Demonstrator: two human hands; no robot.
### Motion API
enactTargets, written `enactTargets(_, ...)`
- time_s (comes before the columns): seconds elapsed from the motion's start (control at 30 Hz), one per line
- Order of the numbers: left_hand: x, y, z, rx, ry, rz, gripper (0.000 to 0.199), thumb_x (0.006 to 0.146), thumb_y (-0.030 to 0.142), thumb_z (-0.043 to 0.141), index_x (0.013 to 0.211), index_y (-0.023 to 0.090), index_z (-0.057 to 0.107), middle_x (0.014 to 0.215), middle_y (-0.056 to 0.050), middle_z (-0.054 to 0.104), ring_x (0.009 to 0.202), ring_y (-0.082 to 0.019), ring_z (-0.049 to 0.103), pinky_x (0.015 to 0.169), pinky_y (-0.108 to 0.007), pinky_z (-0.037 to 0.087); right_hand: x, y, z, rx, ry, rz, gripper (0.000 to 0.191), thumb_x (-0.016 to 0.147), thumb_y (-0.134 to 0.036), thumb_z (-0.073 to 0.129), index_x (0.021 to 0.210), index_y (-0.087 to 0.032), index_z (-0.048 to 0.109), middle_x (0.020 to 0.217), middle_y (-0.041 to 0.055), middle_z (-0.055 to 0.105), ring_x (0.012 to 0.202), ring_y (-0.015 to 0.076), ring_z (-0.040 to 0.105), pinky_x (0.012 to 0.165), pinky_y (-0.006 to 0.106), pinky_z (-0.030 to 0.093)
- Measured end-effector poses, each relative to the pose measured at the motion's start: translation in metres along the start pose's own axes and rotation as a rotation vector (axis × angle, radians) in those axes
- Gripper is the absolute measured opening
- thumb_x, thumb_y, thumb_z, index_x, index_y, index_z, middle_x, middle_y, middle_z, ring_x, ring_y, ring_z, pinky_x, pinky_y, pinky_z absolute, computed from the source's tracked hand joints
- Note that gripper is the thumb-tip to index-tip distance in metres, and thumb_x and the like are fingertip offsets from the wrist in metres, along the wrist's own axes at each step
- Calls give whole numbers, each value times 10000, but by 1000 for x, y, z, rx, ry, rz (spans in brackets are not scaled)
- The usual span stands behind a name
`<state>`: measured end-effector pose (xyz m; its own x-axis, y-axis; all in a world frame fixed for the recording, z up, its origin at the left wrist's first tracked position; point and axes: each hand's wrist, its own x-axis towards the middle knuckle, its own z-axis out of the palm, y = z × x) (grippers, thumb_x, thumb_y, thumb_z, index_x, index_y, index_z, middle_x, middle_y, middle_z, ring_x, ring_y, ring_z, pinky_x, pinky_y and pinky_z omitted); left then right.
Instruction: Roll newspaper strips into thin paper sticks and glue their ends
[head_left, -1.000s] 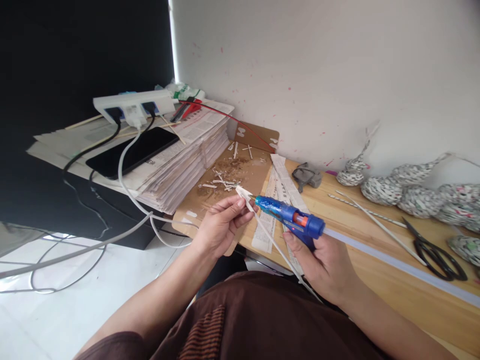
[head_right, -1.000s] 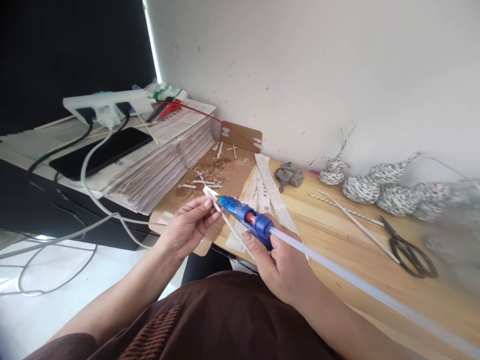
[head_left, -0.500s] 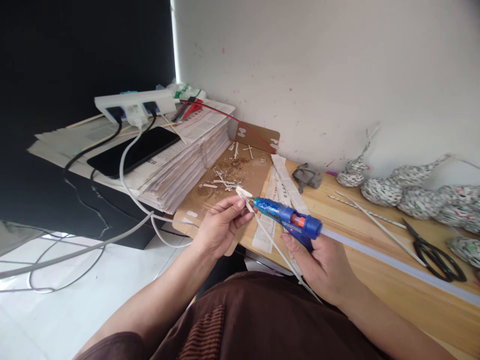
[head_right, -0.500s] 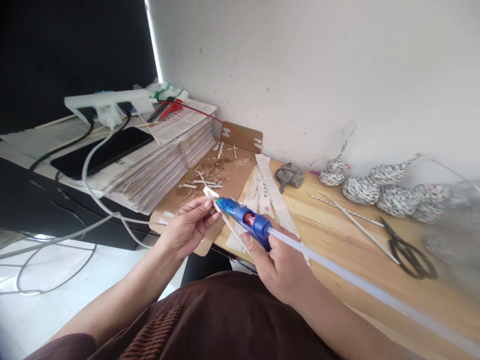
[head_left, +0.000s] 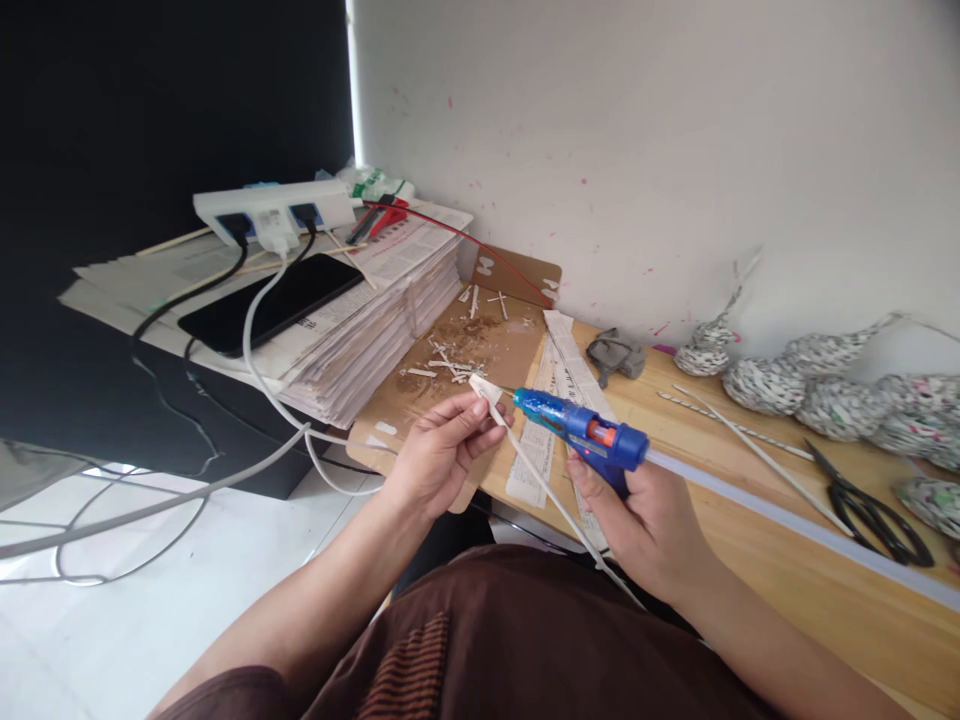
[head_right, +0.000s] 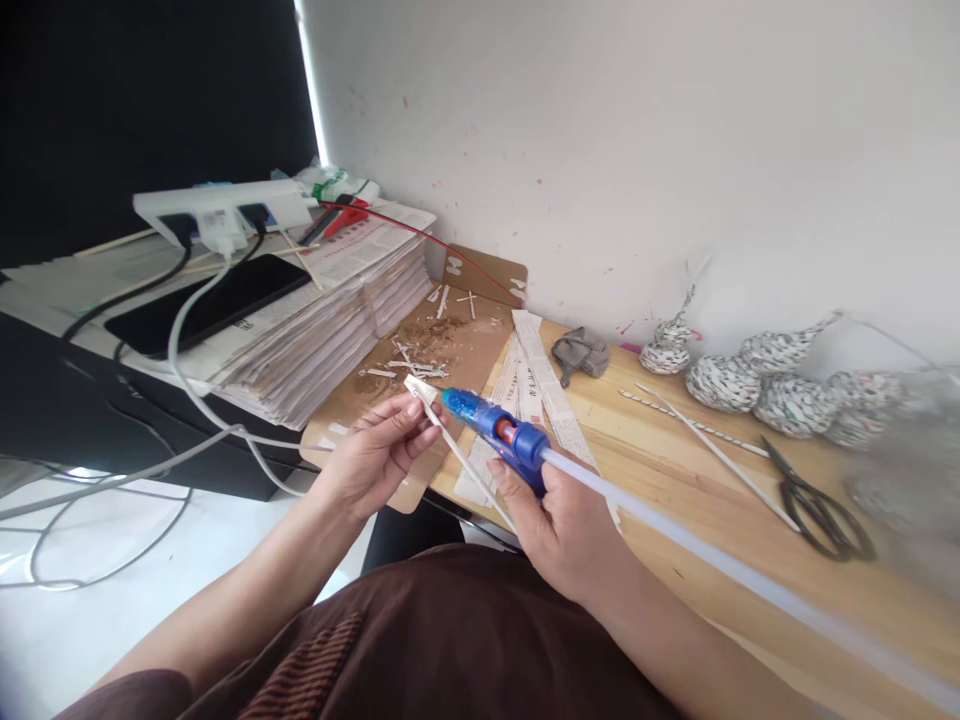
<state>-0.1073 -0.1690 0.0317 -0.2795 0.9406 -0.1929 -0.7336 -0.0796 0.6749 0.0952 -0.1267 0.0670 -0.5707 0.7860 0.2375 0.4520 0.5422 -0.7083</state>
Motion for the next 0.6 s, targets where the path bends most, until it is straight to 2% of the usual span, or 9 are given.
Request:
enactTargets(0.07,-1,0,-1,6,15,2,102,731,167,727,817,118,707,839,-70,720,815,-148,697,728,-190,573,6,4,3,150,-15,114,237,889,-398,540,786,-184,552,643,11,555,603,152,539,562,271,418)
enactTargets(0.13,-3,2,-2,15,24,8,108,727,174,731,814,117,704,830,-68,715,809,-151,697,721,-191,575,16,9,8,403,-34,221,291,900,-462,503,798,-189,516,646,0,556,569,136,551,490,241,398)
enactTargets(0.23,-7,8,-4,30,43,19,109,724,171,734,811,113,704,828,-65,709,785,-143,695,708,-187,578,38,19,16,717,-78,352,375,891,-572,444,886,-199,490,687,6,585,604,154,624,412,205,363)
enactTargets(0.33,-12,15,-8,22,102,21,79,727,143,723,797,113,699,813,-61,707,743,-127,693,686,-176,581,67,29,25,761,-143,477,454,863,-634,433,930,-193,520,703,17,614,583,143,635,371,181,333)
enactTargets(0.47,-15,21,-15,9,141,20,75,733,132,716,803,118,694,805,-63,709,768,-147,701,677,-178,585,110,36,44,797,-242,612,434,875,-589,465,824,-168,557,655,-3,581,443,81,528,317,172,275)
enactTargets(0.6,-16,23,-18,2,148,25,56,741,126,707,794,116,690,804,-65,712,776,-154,704,685,-183,586,150,32,66,789,-179,667,370,879,-512,527,764,-161,521,544,-29,511,383,75,473,291,170,254)
